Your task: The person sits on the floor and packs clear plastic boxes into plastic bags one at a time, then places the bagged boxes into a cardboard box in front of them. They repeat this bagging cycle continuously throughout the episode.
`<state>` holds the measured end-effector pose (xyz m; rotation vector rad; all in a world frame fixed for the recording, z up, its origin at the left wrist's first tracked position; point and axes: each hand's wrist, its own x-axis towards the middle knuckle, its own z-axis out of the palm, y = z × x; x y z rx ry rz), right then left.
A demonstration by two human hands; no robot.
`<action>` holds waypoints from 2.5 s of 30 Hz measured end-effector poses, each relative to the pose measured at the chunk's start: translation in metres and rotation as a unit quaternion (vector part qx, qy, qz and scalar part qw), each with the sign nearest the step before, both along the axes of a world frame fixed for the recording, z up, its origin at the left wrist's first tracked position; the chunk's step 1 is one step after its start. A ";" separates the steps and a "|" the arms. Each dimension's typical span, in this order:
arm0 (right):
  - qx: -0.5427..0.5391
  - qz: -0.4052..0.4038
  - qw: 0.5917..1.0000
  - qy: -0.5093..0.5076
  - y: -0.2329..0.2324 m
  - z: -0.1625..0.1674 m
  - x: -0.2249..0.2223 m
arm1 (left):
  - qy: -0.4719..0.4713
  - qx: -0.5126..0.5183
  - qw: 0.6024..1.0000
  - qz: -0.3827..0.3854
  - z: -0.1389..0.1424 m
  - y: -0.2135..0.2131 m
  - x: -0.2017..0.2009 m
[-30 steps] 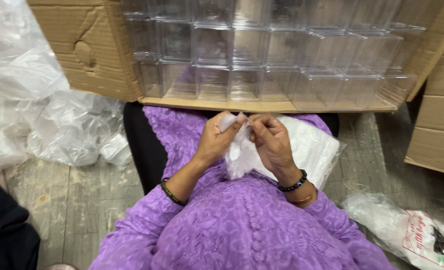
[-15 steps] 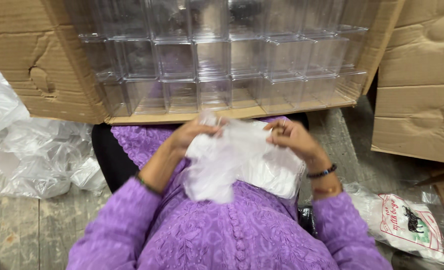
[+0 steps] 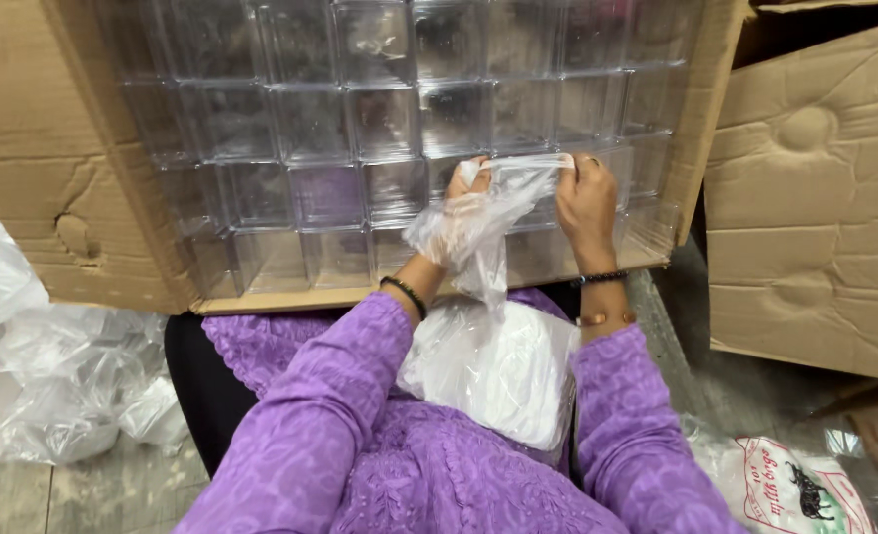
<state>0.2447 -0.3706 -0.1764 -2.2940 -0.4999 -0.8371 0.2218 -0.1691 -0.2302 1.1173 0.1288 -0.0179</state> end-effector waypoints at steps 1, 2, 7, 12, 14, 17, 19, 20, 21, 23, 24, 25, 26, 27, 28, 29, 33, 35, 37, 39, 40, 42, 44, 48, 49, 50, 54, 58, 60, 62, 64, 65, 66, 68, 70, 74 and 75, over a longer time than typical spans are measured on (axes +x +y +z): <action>0.114 0.018 0.991 0.063 0.000 -0.007 0.002 | -0.004 -0.004 1.000 -0.005 -0.001 0.002 -0.003; 0.225 0.035 0.965 0.128 0.000 -0.014 0.003 | -0.005 -0.001 1.000 -0.010 0.001 0.003 -0.003; 0.580 0.197 0.746 0.261 0.006 -0.025 -0.001 | 0.001 0.008 1.000 -0.022 0.006 0.009 -0.014; 0.640 0.259 0.683 0.236 0.037 -0.016 -0.033 | -0.005 -0.011 1.000 0.004 -0.004 0.016 -0.037; 0.662 0.272 0.646 0.266 0.048 -0.008 -0.047 | -0.003 0.009 1.000 0.007 -0.006 0.021 -0.044; 0.638 0.313 0.656 0.252 0.065 0.006 -0.064 | -0.011 -0.013 1.000 0.018 -0.005 0.031 -0.055; 0.605 0.320 0.691 0.232 0.077 0.013 -0.080 | -0.018 -0.045 0.999 0.005 -0.001 0.039 -0.068; 0.588 0.312 0.712 0.225 0.085 0.016 -0.090 | -0.023 -0.055 0.998 -0.013 0.001 0.044 -0.076; 0.570 0.304 0.732 0.217 0.091 0.019 -0.099 | -0.026 -0.066 0.997 -0.029 0.004 0.050 -0.086; 0.562 0.301 0.737 0.225 0.100 0.025 -0.117 | -0.035 -0.080 0.994 -0.064 0.012 0.063 -0.107; 0.558 0.300 0.739 0.229 0.104 0.028 -0.125 | -0.041 -0.091 0.992 -0.079 0.016 0.072 -0.119; 0.513 0.311 0.770 0.218 0.107 0.029 -0.135 | -0.044 -0.099 0.990 -0.089 0.020 0.081 -0.131; 0.466 0.321 0.798 0.205 0.109 0.029 -0.144 | -0.047 -0.106 0.989 -0.093 0.024 0.090 -0.143; 0.418 0.331 0.824 0.192 0.111 0.030 -0.151 | -0.049 -0.116 0.988 -0.094 0.027 0.099 -0.157; 0.420 0.358 0.799 0.239 0.115 0.029 -0.156 | -0.051 -0.124 0.986 -0.096 0.029 0.109 -0.170; 0.420 0.384 0.771 0.286 0.118 0.028 -0.159 | -0.050 -0.132 0.985 -0.095 0.030 0.116 -0.184; 0.374 0.450 0.720 0.373 0.142 0.017 -0.175 | -0.040 -0.149 0.984 -0.086 0.028 0.136 -0.233; 0.362 0.421 0.761 0.336 0.160 0.010 -0.186 | -0.039 -0.153 0.985 -0.072 0.027 0.143 -0.249; 0.357 0.382 0.782 0.338 0.173 0.004 -0.198 | -0.040 -0.164 0.984 -0.048 0.025 0.154 -0.261; 0.357 0.336 0.786 0.378 0.182 -0.001 -0.204 | -0.044 -0.183 0.982 -0.013 0.023 0.168 -0.267; 0.406 0.355 0.729 0.422 0.185 -0.002 -0.206 | -0.045 -0.194 0.980 0.002 0.021 0.175 -0.270; 0.493 0.383 0.599 0.502 0.190 -0.005 -0.206 | -0.041 -0.208 0.977 0.027 0.013 0.190 -0.274; 0.479 0.392 0.575 0.535 0.198 -0.010 -0.209 | -0.035 -0.216 0.975 0.041 0.001 0.205 -0.284; 0.345 0.295 0.553 0.698 0.233 -0.032 -0.222 | 0.013 -0.242 0.962 0.124 -0.034 0.245 -0.329; 0.304 0.272 0.519 0.751 0.246 -0.040 -0.227 | 0.027 -0.247 0.957 0.152 -0.043 0.256 -0.347; 0.261 0.247 0.482 0.799 0.258 -0.049 -0.231 | 0.038 -0.243 0.953 0.177 -0.052 0.267 -0.363; 0.045 0.321 0.576 0.751 0.283 -0.083 -0.235 | 0.086 -0.177 0.946 0.258 -0.079 0.286 -0.415; 0.080 0.398 0.577 0.708 0.281 -0.093 -0.212 | 0.148 -0.151 0.932 0.294 -0.076 0.278 -0.418; 0.255 0.353 0.431 0.791 0.275 -0.091 -0.204 | 0.163 -0.213 0.920 0.284 -0.064 0.270 -0.410; 0.305 0.348 0.392 0.795 0.270 -0.089 -0.204 | 0.174 -0.268 0.908 0.270 -0.050 0.264 -0.404; 0.338 0.340 0.383 0.789 0.268 -0.091 -0.208 | 0.174 -0.269 0.905 0.281 -0.041 0.261 -0.400; 0.346 0.336 0.393 0.783 0.268 -0.093 -0.211 | 0.168 -0.242 0.907 0.301 -0.040 0.260 -0.400; 0.354 0.332 0.402 0.777 0.268 -0.097 -0.215 | 0.163 -0.215 0.907 0.322 -0.042 0.260 -0.400; 0.324 0.356 0.484 0.731 0.271 -0.107 -0.222 | 0.165 -0.147 0.916 0.335 -0.052 0.260 -0.402; 0.252 0.400 0.590 0.655 0.272 -0.118 -0.228 | 0.185 -0.008 0.923 0.336 -0.069 0.260 -0.404; 0.110 0.445 0.737 0.497 0.268 -0.127 -0.243 | 0.194 0.195 0.911 0.307 -0.104 0.258 -0.412; 0.097 0.442 0.752 0.479 0.266 -0.126 -0.246 | 0.179 0.192 0.916 0.304 -0.108 0.257 -0.414</action>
